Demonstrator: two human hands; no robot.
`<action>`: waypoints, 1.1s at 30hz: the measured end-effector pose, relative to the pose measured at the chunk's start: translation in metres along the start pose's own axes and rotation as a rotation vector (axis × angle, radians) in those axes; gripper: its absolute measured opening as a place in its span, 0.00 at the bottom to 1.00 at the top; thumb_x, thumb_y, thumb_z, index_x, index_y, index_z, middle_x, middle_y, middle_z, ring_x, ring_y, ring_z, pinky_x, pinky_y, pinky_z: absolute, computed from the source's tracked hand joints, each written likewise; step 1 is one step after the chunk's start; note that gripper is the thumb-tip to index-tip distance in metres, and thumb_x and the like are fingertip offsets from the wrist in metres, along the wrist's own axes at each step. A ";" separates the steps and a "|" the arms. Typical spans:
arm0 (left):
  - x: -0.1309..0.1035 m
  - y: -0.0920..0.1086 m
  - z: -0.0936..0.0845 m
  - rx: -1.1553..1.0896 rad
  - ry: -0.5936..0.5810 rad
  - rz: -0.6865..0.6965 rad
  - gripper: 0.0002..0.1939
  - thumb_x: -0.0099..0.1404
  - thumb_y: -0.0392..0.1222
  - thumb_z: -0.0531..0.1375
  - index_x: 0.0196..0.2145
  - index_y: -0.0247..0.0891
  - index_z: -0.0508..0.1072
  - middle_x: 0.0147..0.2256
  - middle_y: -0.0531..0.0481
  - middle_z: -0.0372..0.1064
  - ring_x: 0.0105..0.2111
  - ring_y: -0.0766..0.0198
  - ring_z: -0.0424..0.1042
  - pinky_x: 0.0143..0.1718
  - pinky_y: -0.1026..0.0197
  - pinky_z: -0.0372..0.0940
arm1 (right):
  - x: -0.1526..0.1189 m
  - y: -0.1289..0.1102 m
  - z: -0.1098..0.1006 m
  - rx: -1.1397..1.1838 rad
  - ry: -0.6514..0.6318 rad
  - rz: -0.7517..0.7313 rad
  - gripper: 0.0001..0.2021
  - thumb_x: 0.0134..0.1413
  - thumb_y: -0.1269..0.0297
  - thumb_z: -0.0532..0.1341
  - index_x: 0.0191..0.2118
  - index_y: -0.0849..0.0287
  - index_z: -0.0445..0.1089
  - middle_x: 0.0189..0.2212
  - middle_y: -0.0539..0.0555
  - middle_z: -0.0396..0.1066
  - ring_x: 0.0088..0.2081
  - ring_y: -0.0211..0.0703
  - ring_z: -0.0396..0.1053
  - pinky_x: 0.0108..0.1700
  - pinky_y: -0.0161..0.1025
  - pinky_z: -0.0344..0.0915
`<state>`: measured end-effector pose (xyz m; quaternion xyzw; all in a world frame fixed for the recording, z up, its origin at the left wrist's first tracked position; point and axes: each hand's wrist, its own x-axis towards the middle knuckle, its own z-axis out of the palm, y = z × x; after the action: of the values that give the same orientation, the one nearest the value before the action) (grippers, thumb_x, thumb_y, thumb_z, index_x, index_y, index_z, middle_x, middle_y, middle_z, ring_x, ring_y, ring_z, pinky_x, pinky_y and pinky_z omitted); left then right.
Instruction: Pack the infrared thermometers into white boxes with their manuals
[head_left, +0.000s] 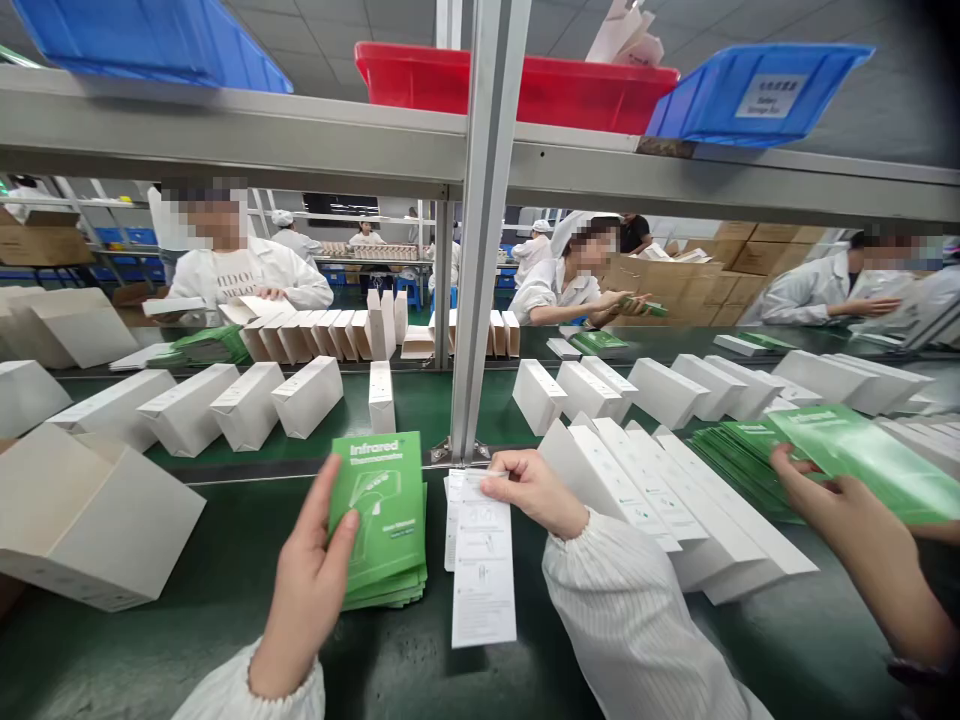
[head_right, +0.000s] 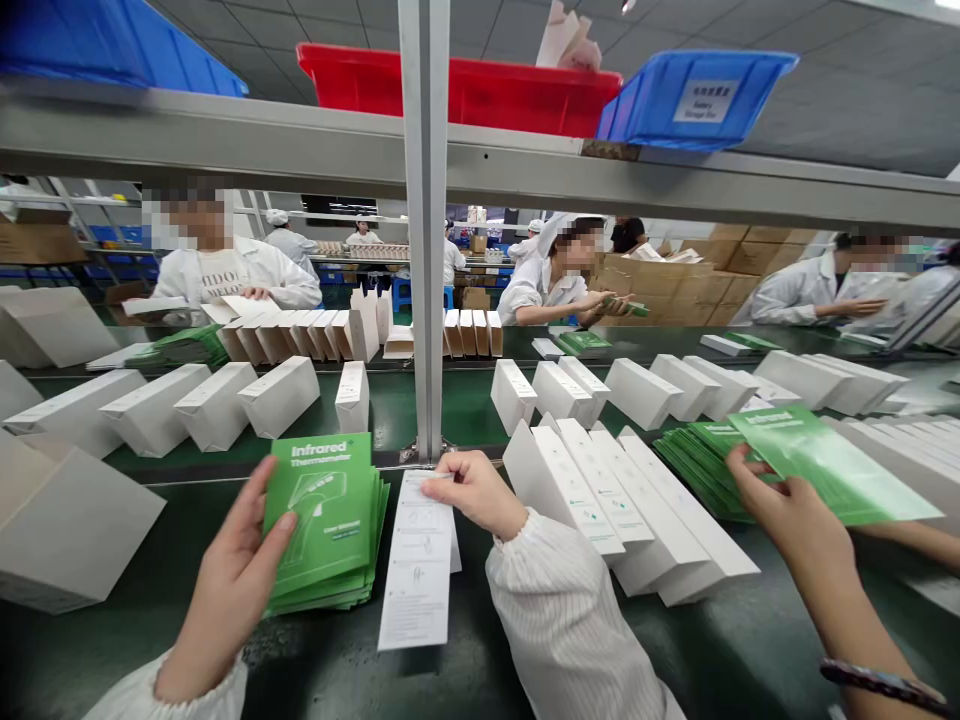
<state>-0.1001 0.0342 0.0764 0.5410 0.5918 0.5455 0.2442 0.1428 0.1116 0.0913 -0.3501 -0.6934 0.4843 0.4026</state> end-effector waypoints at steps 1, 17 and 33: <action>-0.004 0.002 0.006 0.045 -0.033 0.036 0.24 0.58 0.50 0.53 0.53 0.49 0.61 0.55 0.52 0.58 0.58 0.55 0.50 0.58 0.47 0.46 | -0.002 -0.003 0.005 -0.002 0.006 -0.014 0.15 0.41 0.57 0.63 0.18 0.61 0.60 0.17 0.47 0.61 0.21 0.32 0.58 0.23 0.30 0.54; -0.032 0.003 0.048 0.058 -0.332 0.021 0.15 0.59 0.51 0.52 0.21 0.40 0.60 0.21 0.53 0.60 0.26 0.62 0.61 0.34 0.57 0.58 | -0.023 -0.008 0.042 -0.076 0.197 -0.025 0.09 0.44 0.62 0.62 0.21 0.61 0.65 0.20 0.48 0.63 0.25 0.36 0.60 0.28 0.33 0.58; -0.049 -0.001 0.059 -0.146 -0.374 -0.214 0.15 0.58 0.53 0.52 0.34 0.39 0.64 0.26 0.54 0.63 0.26 0.64 0.62 0.28 0.65 0.57 | -0.032 -0.001 0.045 -0.039 0.237 -0.017 0.11 0.38 0.72 0.64 0.18 0.61 0.60 0.43 0.55 0.66 0.45 0.43 0.65 0.48 0.40 0.56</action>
<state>-0.0336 0.0123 0.0441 0.5475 0.5491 0.4483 0.4447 0.1157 0.0659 0.0755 -0.4068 -0.6533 0.4225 0.4787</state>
